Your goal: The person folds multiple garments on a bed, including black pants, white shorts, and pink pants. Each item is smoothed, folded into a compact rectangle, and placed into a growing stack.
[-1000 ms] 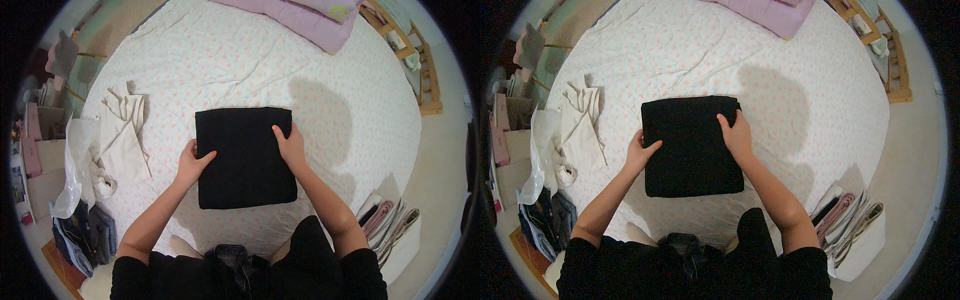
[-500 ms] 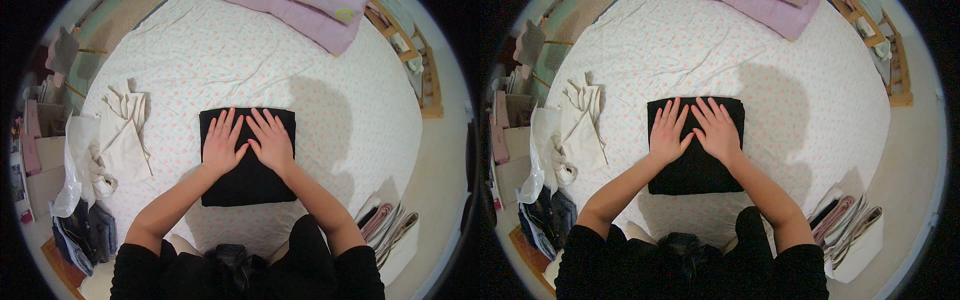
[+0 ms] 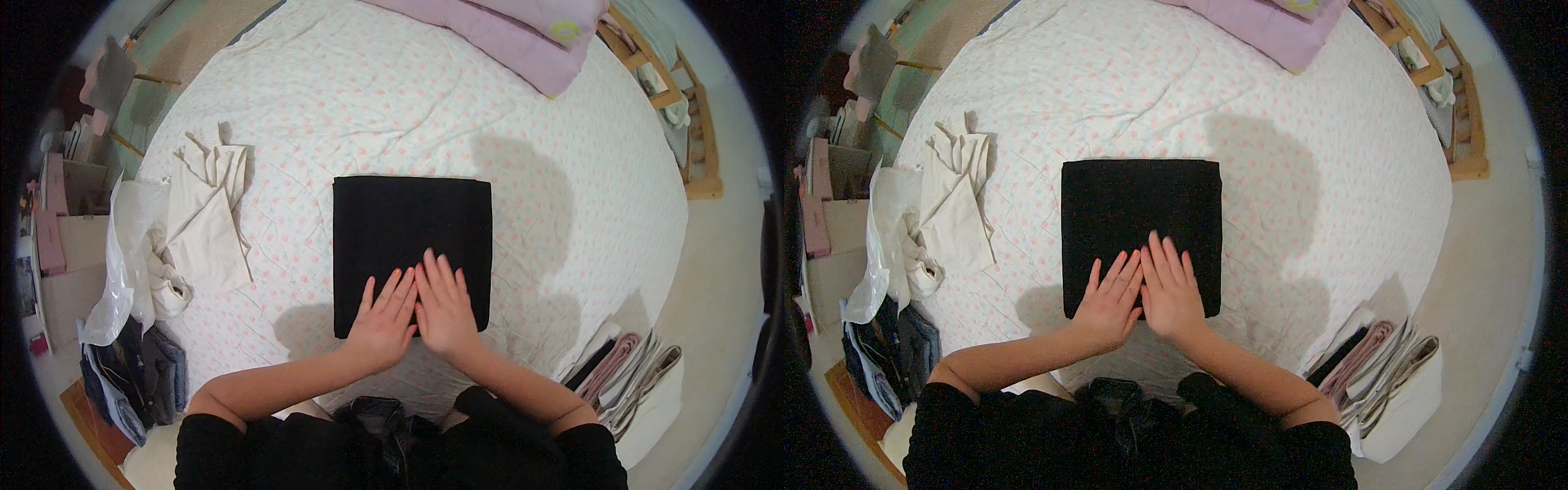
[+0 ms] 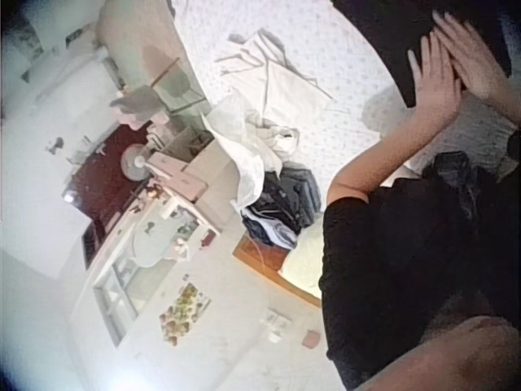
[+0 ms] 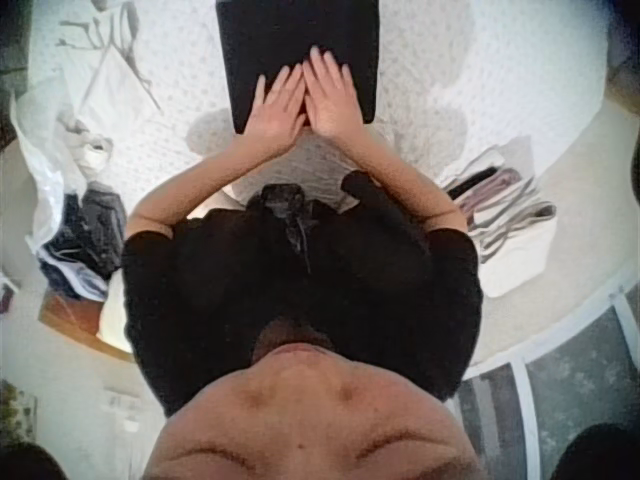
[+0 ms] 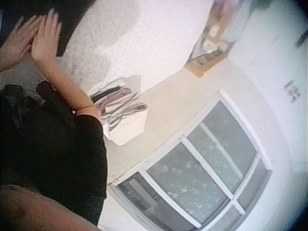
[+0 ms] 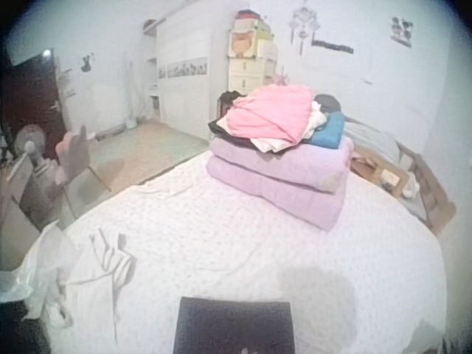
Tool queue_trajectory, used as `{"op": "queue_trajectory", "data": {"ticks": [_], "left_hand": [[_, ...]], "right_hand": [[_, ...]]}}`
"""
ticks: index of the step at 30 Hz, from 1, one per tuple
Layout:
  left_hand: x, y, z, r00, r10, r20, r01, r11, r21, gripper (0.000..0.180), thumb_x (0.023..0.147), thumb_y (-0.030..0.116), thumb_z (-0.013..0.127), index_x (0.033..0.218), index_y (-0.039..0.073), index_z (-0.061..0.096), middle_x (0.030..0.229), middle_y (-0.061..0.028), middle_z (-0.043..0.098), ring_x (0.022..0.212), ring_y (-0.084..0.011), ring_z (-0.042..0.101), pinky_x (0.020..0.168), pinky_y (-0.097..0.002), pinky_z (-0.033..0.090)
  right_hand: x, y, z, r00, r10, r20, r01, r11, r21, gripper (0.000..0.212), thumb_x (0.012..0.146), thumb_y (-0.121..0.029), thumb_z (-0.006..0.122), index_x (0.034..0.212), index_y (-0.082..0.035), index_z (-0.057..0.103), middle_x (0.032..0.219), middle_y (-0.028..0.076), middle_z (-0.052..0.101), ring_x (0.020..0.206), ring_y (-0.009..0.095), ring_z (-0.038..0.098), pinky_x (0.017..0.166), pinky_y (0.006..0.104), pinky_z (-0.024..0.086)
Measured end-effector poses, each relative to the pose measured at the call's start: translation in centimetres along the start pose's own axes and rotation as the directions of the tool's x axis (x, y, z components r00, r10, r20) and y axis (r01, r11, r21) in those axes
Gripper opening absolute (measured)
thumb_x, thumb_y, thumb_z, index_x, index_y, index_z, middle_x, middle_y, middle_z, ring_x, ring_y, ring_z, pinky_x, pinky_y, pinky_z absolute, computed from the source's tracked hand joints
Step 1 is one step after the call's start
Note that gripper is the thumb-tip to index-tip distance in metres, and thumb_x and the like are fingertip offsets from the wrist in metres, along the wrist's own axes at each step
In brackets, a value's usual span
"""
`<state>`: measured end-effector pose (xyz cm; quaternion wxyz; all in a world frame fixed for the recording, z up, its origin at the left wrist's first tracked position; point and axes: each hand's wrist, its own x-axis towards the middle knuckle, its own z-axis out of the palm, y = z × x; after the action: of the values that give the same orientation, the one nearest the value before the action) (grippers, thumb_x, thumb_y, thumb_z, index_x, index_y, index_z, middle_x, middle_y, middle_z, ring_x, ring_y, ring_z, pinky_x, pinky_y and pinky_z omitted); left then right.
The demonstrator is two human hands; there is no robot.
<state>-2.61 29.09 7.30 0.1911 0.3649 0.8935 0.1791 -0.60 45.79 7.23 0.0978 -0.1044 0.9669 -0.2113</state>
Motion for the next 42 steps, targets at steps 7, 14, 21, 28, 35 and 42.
{"op": "queue_trajectory", "data": {"ticks": [7, 14, 21, 28, 35, 42], "left_hand": [[-1.4, -5.7, 2.3, 0.982, -0.024, -0.186, 0.029, 0.999, 0.022, 0.088, 0.075, 0.044, 0.073, 0.143, 0.003, 0.037, 0.153, -0.0193, 0.026, 0.141, -0.0356, 0.025, 0.112, -0.0531, 0.022], [-3.9, -9.8, 1.5, 0.926, -0.227, -0.301, 0.136, 0.946, -0.294, 0.091, 0.079, 0.037, 0.071, 0.147, -0.002, 0.024, 0.153, -0.0245, 0.022, 0.141, -0.0393, 0.024, 0.114, -0.0488, 0.021], [1.3, -10.7, 0.3, 0.770, -0.638, -0.036, 0.250, 0.352, -0.902, 0.071, 0.086, 0.026, 0.072, 0.136, -0.008, 0.036, 0.124, -0.0194, 0.053, 0.110, -0.0223, 0.055, 0.092, -0.0335, 0.046], [4.9, -12.4, -3.3, 0.824, -0.389, 0.411, 0.324, -0.272, -0.906, 0.055, 0.084, 0.037, 0.071, 0.121, 0.000, 0.053, 0.108, -0.0133, 0.064, 0.097, -0.0232, 0.063, 0.088, -0.0357, 0.052], [4.6, -11.0, -3.7, 0.882, -0.130, 0.453, 0.314, -0.552, -0.772, 0.048, 0.088, 0.041, 0.061, 0.117, 0.004, 0.061, 0.107, -0.0135, 0.067, 0.094, -0.0272, 0.065, 0.086, -0.0397, 0.053], [3.5, -7.0, -7.3, 0.915, -0.091, 0.392, 0.312, -0.456, -0.834, 0.047, 0.087, 0.041, 0.059, 0.116, 0.004, 0.062, 0.107, -0.0129, 0.067, 0.093, -0.0270, 0.065, 0.084, -0.0399, 0.053]], "right_hand": [[-1.7, 4.4, 2.5, 0.992, -0.094, -0.089, 0.092, 0.995, -0.022, 0.074, 0.078, -0.034, 0.071, 0.140, -0.006, 0.043, 0.151, 0.013, 0.034, 0.136, 0.035, 0.035, 0.110, 0.0504, 0.029], [-2.5, 9.4, 2.8, 0.946, 0.216, -0.240, -0.183, 0.971, 0.153, 0.073, 0.083, -0.032, 0.067, 0.143, -0.001, 0.037, 0.150, 0.021, 0.031, 0.138, 0.040, 0.030, 0.113, 0.0490, 0.025], [2.4, 10.6, 0.8, 0.823, 0.557, -0.114, -0.409, 0.719, 0.561, 0.074, 0.085, -0.038, 0.067, 0.141, 0.001, 0.037, 0.133, 0.023, 0.045, 0.124, 0.035, 0.044, 0.105, 0.0415, 0.036], [6.0, 9.6, -2.0, 0.773, 0.535, 0.342, -0.411, 0.011, 0.912, 0.085, 0.080, -0.044, 0.075, 0.135, 0.009, 0.037, 0.123, 0.023, 0.054, 0.108, 0.029, 0.059, 0.089, 0.0402, 0.050], [1.5, 7.1, -3.8, 0.806, 0.480, 0.346, -0.270, -0.223, 0.937, 0.077, 0.081, -0.042, 0.073, 0.136, 0.001, 0.038, 0.122, 0.018, 0.056, 0.107, 0.029, 0.058, 0.091, 0.0406, 0.049], [-2.8, 4.6, -6.8, 0.852, 0.498, 0.160, -0.070, -0.195, 0.978, 0.066, 0.083, -0.038, 0.070, 0.130, -0.001, 0.044, 0.115, 0.015, 0.059, 0.101, 0.027, 0.060, 0.087, 0.0409, 0.050]]}}
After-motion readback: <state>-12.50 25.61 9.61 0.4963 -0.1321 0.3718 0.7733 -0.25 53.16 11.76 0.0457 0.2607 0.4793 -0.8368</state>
